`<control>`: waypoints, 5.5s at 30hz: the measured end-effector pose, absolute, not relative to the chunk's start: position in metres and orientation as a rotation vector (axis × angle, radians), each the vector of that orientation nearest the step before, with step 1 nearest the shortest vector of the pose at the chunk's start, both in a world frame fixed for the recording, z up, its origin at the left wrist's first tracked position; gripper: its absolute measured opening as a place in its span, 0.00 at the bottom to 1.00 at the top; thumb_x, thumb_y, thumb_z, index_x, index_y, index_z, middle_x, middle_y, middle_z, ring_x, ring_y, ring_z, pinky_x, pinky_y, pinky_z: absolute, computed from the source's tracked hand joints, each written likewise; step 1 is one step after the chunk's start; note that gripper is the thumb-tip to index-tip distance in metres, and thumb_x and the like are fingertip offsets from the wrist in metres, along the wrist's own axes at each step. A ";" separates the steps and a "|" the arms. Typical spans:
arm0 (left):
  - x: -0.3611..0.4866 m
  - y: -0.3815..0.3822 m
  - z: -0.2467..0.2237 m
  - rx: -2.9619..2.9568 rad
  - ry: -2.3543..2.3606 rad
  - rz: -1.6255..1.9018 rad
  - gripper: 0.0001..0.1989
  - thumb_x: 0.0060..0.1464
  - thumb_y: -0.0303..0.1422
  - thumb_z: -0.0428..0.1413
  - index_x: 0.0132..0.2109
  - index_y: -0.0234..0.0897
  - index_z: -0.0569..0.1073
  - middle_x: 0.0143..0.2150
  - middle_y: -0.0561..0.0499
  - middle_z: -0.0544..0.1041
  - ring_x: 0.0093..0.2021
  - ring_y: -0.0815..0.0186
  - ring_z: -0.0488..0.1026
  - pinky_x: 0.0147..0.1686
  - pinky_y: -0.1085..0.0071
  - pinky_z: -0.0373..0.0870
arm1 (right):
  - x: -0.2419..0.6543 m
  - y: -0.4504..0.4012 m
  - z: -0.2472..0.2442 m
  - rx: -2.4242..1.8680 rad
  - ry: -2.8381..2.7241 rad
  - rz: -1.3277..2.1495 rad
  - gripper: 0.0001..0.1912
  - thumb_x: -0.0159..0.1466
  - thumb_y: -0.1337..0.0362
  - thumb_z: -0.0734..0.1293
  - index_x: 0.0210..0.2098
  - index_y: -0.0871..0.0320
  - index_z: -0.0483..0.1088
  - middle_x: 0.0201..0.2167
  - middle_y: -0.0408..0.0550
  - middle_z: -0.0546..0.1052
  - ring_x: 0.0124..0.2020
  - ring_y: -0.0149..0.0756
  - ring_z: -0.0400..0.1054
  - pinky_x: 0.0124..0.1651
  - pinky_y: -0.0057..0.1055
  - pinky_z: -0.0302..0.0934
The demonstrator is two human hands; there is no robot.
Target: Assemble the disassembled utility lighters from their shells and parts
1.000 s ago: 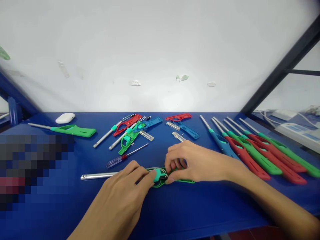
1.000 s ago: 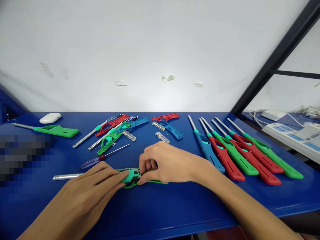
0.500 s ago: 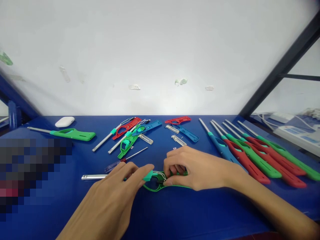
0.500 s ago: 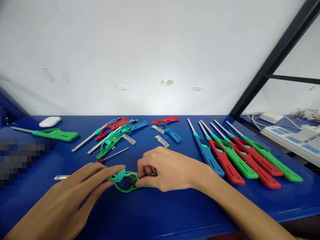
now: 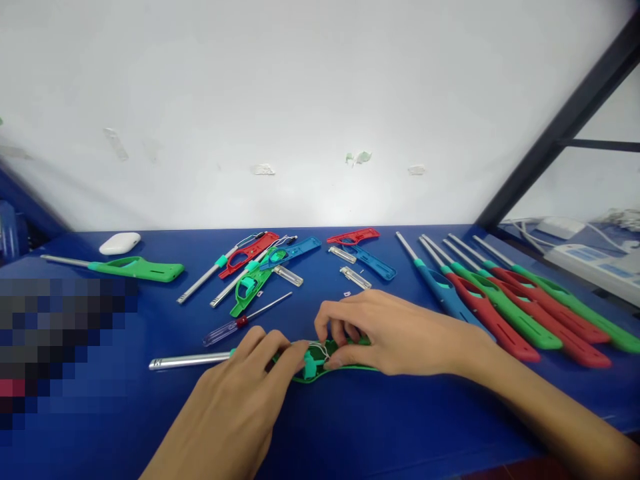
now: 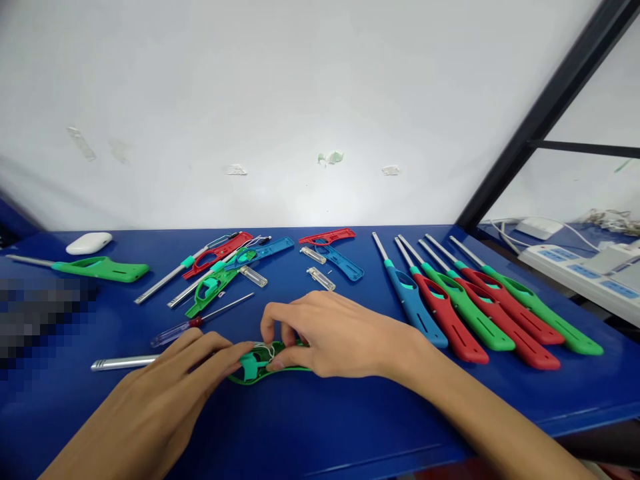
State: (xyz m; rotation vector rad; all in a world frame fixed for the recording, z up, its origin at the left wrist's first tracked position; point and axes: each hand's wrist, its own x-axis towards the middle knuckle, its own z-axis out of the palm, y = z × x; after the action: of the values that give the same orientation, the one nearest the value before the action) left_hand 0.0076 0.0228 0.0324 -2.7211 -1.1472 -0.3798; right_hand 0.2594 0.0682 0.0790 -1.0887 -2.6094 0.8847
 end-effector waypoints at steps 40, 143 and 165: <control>0.007 0.031 0.038 -2.772 -1.033 -0.617 0.26 0.58 0.13 0.42 0.49 0.40 0.78 0.41 0.50 0.80 0.39 0.59 0.76 0.37 0.64 0.77 | 0.265 0.069 0.073 -1.013 -2.573 1.090 0.21 0.62 0.58 0.75 0.53 0.49 0.68 0.37 0.39 0.69 0.36 0.33 0.66 0.37 0.28 0.57; 0.011 0.035 0.039 -2.745 -1.072 -0.638 0.26 0.56 0.13 0.43 0.42 0.44 0.80 0.38 0.53 0.82 0.34 0.62 0.77 0.23 0.73 0.70 | 0.262 0.065 0.068 -0.958 -2.750 0.717 0.23 0.70 0.46 0.68 0.60 0.47 0.72 0.42 0.43 0.73 0.38 0.35 0.70 0.39 0.30 0.59; -0.006 0.028 0.043 -2.648 -1.154 -0.604 0.20 0.63 0.22 0.48 0.55 0.44 0.76 0.52 0.49 0.82 0.50 0.56 0.79 0.49 0.58 0.78 | 0.258 0.064 0.068 -1.063 -2.703 0.744 0.21 0.67 0.43 0.71 0.49 0.50 0.72 0.38 0.40 0.73 0.36 0.34 0.68 0.38 0.31 0.58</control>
State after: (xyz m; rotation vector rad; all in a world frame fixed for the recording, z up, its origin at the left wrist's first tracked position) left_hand -0.0063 0.0284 0.0427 -2.6478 -1.1541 -0.6044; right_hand 0.2583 0.0636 0.0684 -1.0628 -2.7027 0.7442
